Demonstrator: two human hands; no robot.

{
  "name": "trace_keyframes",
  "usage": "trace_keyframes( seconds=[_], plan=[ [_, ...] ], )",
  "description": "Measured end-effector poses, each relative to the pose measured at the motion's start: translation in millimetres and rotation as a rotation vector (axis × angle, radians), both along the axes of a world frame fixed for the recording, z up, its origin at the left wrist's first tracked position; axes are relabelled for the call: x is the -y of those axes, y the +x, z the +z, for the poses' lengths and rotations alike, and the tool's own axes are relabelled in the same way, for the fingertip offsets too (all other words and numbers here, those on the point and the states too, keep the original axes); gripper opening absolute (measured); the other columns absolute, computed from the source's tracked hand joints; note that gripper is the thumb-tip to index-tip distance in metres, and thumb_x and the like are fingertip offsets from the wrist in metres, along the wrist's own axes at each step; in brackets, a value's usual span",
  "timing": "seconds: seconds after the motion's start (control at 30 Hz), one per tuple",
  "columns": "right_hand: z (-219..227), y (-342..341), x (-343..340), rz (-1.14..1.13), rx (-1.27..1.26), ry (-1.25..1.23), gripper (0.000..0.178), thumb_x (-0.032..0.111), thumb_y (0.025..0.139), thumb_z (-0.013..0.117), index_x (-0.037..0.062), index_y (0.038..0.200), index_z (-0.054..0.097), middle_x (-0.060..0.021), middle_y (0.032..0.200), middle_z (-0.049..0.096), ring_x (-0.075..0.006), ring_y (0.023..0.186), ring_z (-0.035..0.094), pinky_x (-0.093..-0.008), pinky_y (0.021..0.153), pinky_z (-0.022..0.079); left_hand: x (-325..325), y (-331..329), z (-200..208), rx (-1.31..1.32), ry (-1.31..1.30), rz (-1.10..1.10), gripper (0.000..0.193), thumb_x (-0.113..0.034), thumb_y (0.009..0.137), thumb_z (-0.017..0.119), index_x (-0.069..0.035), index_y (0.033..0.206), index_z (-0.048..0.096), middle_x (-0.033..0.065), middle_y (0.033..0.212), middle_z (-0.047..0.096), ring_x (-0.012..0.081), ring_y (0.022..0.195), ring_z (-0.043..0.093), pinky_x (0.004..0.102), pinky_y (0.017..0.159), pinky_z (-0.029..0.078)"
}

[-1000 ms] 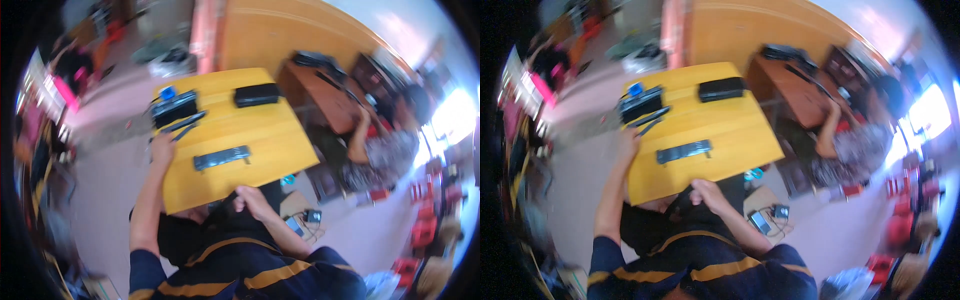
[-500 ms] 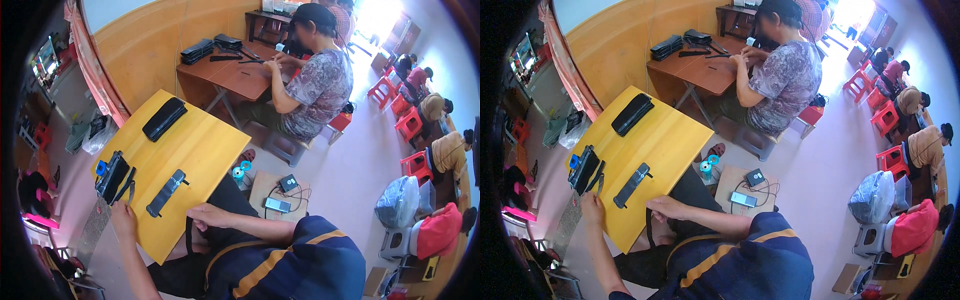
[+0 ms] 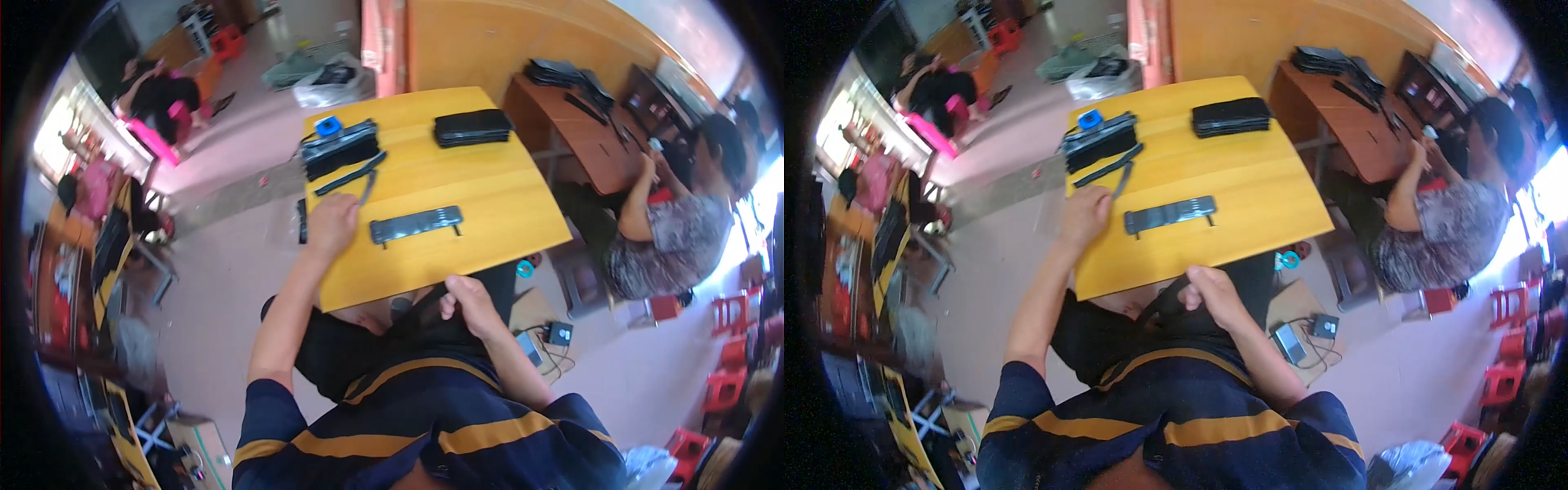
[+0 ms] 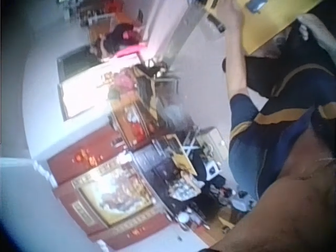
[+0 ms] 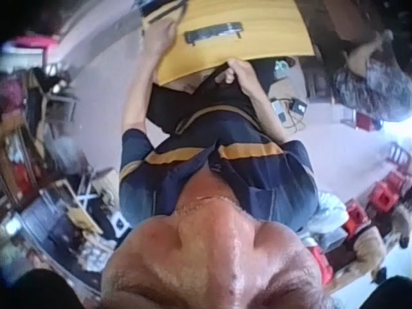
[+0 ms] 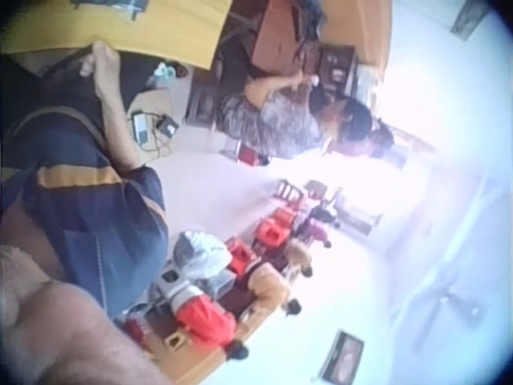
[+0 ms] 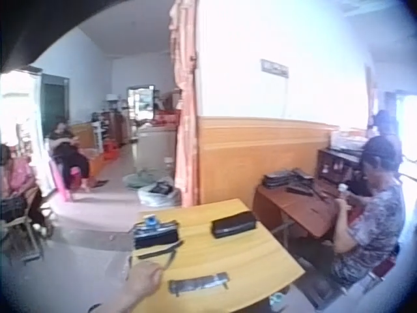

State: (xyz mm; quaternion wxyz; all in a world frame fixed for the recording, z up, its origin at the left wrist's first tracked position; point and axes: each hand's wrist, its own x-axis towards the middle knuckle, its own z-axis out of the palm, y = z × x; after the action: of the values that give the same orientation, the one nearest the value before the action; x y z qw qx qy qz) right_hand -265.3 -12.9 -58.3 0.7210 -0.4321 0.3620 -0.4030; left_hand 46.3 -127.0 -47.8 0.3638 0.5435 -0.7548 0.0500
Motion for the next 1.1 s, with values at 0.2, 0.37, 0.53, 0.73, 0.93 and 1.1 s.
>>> trace_keyframes(
  seconds=[0.2, 0.37, 0.53, 0.73, 0.93, 1.1],
  plan=[
    [18.3, 26.9, -4.5, 0.153, 0.015, -0.027, 0.045, 0.037, 0.108, 0.049, 0.0085, 0.073, 0.053, -0.0036, 0.063, 0.056, -0.0160, 0.061, 0.055, -0.0289, 0.062, 0.045, -72.1, -11.1, 24.9, -0.120, 0.075, 0.080, 0.008, -0.012, 0.087, 0.066, -0.006, 0.082, 0.066, 0.0126, 0.077, 0.067, 0.0317, 0.075, 0.068, 0.0421, 0.067, 0.054],
    [10.2, 32.9, -4.3, 0.235, 0.118, -0.018, 0.046, 0.038, 0.108, 0.049, 0.0084, 0.074, 0.053, -0.0036, 0.064, 0.056, -0.0155, 0.061, 0.055, -0.0296, 0.063, 0.047, -94.0, -22.3, 22.4, -0.414, 0.251, 0.103, 0.015, -0.019, 0.088, 0.072, -0.005, 0.087, 0.066, 0.0136, 0.078, 0.069, 0.0296, 0.073, 0.070, 0.0400, 0.065, 0.054],
    [9.0, 32.7, -9.5, 0.263, 0.060, -0.041, 0.046, 0.038, 0.109, 0.049, 0.0078, 0.075, 0.054, -0.0038, 0.066, 0.057, -0.0148, 0.062, 0.056, -0.0289, 0.063, 0.048, -52.3, 9.1, -27.7, -0.338, 0.224, 0.201, 0.022, -0.025, 0.088, 0.071, -0.004, 0.092, 0.068, 0.0142, 0.081, 0.071, 0.0316, 0.076, 0.070, 0.0403, 0.067, 0.054],
    [14.1, 20.8, -17.3, 0.219, -0.017, -0.083, 0.046, 0.038, 0.109, 0.047, 0.0071, 0.076, 0.055, -0.0039, 0.067, 0.058, -0.0136, 0.062, 0.055, -0.0281, 0.062, 0.047, 8.8, -9.2, -37.7, -0.320, 0.388, 0.284, 0.033, -0.036, 0.085, 0.071, -0.005, 0.095, 0.070, 0.0146, 0.087, 0.073, 0.0348, 0.083, 0.071, 0.0448, 0.074, 0.055],
    [11.1, 12.1, -17.4, 0.201, -0.034, -0.067, 0.047, 0.039, 0.109, 0.047, 0.0072, 0.076, 0.055, -0.0043, 0.067, 0.058, -0.0137, 0.062, 0.056, -0.0279, 0.061, 0.047, 13.7, -8.7, -27.7, 0.066, 0.358, 0.265, 0.015, -0.021, 0.083, 0.066, -0.009, 0.088, 0.073, 0.0149, 0.087, 0.070, 0.0355, 0.084, 0.070, 0.0486, 0.073, 0.056],
    [9.0, 9.3, -13.0, 0.193, -0.040, -0.107, 0.047, 0.041, 0.108, 0.048, 0.0074, 0.076, 0.054, -0.0044, 0.067, 0.058, -0.0136, 0.062, 0.056, -0.0281, 0.060, 0.047, 13.7, 0.9, -1.0, 0.319, 0.093, 0.134, 0.014, -0.010, 0.081, 0.062, -0.007, 0.086, 0.075, 0.0171, 0.093, 0.068, 0.0348, 0.086, 0.069, 0.0487, 0.068, 0.056]
  ],
)
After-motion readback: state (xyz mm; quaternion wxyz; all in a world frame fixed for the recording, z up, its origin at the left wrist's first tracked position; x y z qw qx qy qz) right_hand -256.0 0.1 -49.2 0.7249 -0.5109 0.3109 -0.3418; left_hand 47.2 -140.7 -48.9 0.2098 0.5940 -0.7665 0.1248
